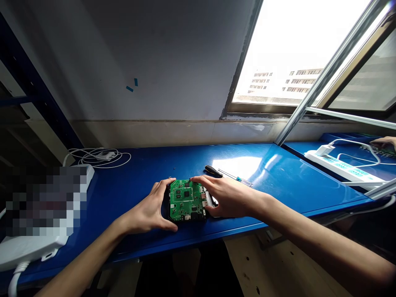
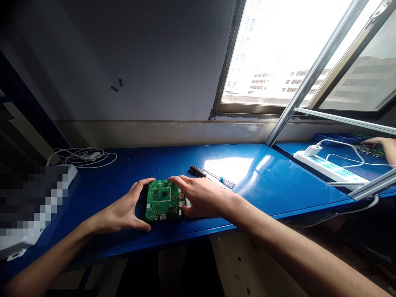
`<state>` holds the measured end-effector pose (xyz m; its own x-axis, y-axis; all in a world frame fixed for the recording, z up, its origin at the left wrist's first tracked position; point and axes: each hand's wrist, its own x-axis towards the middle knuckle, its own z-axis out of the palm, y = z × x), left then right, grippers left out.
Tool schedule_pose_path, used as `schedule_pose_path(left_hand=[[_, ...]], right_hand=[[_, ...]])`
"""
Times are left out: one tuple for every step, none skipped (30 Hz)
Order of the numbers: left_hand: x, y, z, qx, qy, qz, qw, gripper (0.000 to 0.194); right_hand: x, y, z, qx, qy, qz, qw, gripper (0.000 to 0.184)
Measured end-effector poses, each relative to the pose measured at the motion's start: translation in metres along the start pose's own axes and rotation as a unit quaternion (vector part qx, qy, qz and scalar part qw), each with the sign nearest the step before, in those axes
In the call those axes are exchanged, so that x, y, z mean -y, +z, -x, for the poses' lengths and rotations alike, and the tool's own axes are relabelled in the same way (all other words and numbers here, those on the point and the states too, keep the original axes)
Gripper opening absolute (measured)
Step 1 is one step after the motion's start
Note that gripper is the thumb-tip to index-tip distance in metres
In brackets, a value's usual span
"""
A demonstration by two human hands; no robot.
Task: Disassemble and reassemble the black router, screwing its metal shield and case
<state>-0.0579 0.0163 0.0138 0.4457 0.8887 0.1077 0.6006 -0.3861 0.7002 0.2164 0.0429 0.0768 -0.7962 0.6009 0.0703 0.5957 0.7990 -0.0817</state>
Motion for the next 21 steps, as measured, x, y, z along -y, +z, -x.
schedule_pose_path(left_hand=[[0.000, 0.000, 0.000, 0.002, -0.003, 0.002, 1.000, 0.111], [0.000, 0.000, 0.000, 0.006, -0.007, 0.002, 1.000, 0.112], [0.000, 0.000, 0.000, 0.009, -0.009, 0.001, 1.000, 0.112], [0.000, 0.001, 0.000, 0.013, -0.011, 0.000, 1.000, 0.113], [0.000, 0.001, 0.000, 0.016, -0.014, -0.001, 1.000, 0.114], [0.000, 0.001, 0.000, 0.020, -0.017, -0.003, 1.000, 0.116], [0.000, 0.001, 0.000, 0.025, -0.019, -0.006, 0.999, 0.116], [0.000, 0.001, -0.001, 0.030, -0.020, -0.010, 0.999, 0.116], [0.000, 0.001, -0.001, 0.034, -0.019, -0.014, 0.999, 0.114], [0.000, 0.001, -0.002, 0.036, -0.016, -0.018, 0.999, 0.111], [0.000, 0.000, -0.003, 0.036, -0.012, -0.021, 0.999, 0.109], [0.000, 0.000, -0.003, 0.036, -0.010, -0.021, 0.999, 0.107], [0.000, -0.001, -0.004, 0.036, -0.010, -0.017, 0.999, 0.107], [0.000, -0.001, -0.004, 0.037, -0.012, -0.011, 0.999, 0.108], [0.000, -0.001, -0.004, 0.039, -0.014, -0.005, 0.999, 0.110], [0.000, -0.002, -0.004, 0.041, -0.019, 0.001, 0.999, 0.113], [0.000, -0.002, -0.004, 0.043, -0.025, 0.006, 0.999, 0.116], [0.000, -0.002, -0.005, 0.044, -0.031, 0.007, 0.999, 0.119], [0.000, -0.001, -0.005, 0.043, -0.036, 0.006, 0.998, 0.121], [0.000, -0.001, -0.005, 0.042, -0.038, 0.002, 0.998, 0.122], [0.000, -0.001, -0.005, 0.041, -0.036, -0.001, 0.999, 0.122]], right_hand=[[0.000, 0.000, 0.000, 0.000, -0.001, -0.002, 1.000, 0.075], [-0.001, 0.000, 0.000, 0.000, -0.002, -0.006, 1.000, 0.075], [-0.002, 0.000, 0.000, 0.000, -0.002, -0.010, 1.000, 0.075], [-0.003, 0.001, 0.000, 0.002, -0.002, -0.015, 1.000, 0.075], [-0.004, 0.002, 0.000, 0.005, -0.001, -0.021, 1.000, 0.076], [-0.005, 0.003, 0.000, 0.010, 0.001, -0.028, 1.000, 0.077], [-0.006, 0.004, 0.000, 0.015, 0.002, -0.035, 0.999, 0.079], [-0.007, 0.005, 0.000, 0.020, 0.004, -0.042, 0.999, 0.081], [-0.007, 0.006, 0.001, 0.024, 0.005, -0.050, 0.998, 0.082], [-0.008, 0.008, 0.001, 0.027, 0.008, -0.056, 0.998, 0.083], [-0.008, 0.009, 0.002, 0.029, 0.010, -0.061, 0.998, 0.083], [-0.008, 0.010, 0.002, 0.030, 0.014, -0.066, 0.997, 0.083], [-0.008, 0.011, 0.003, 0.030, 0.018, -0.070, 0.997, 0.083], [-0.008, 0.012, 0.003, 0.030, 0.022, -0.074, 0.997, 0.083], [-0.008, 0.012, 0.004, 0.029, 0.027, -0.077, 0.996, 0.083], [-0.008, 0.013, 0.004, 0.028, 0.030, -0.080, 0.996, 0.083], [-0.008, 0.013, 0.004, 0.026, 0.034, -0.083, 0.996, 0.083], [-0.009, 0.013, 0.003, 0.024, 0.036, -0.086, 0.995, 0.082], [-0.009, 0.013, 0.003, 0.022, 0.037, -0.088, 0.995, 0.082], [-0.009, 0.013, 0.003, 0.022, 0.038, -0.090, 0.995, 0.082], [-0.009, 0.013, 0.002, 0.022, 0.038, -0.090, 0.995, 0.082]])
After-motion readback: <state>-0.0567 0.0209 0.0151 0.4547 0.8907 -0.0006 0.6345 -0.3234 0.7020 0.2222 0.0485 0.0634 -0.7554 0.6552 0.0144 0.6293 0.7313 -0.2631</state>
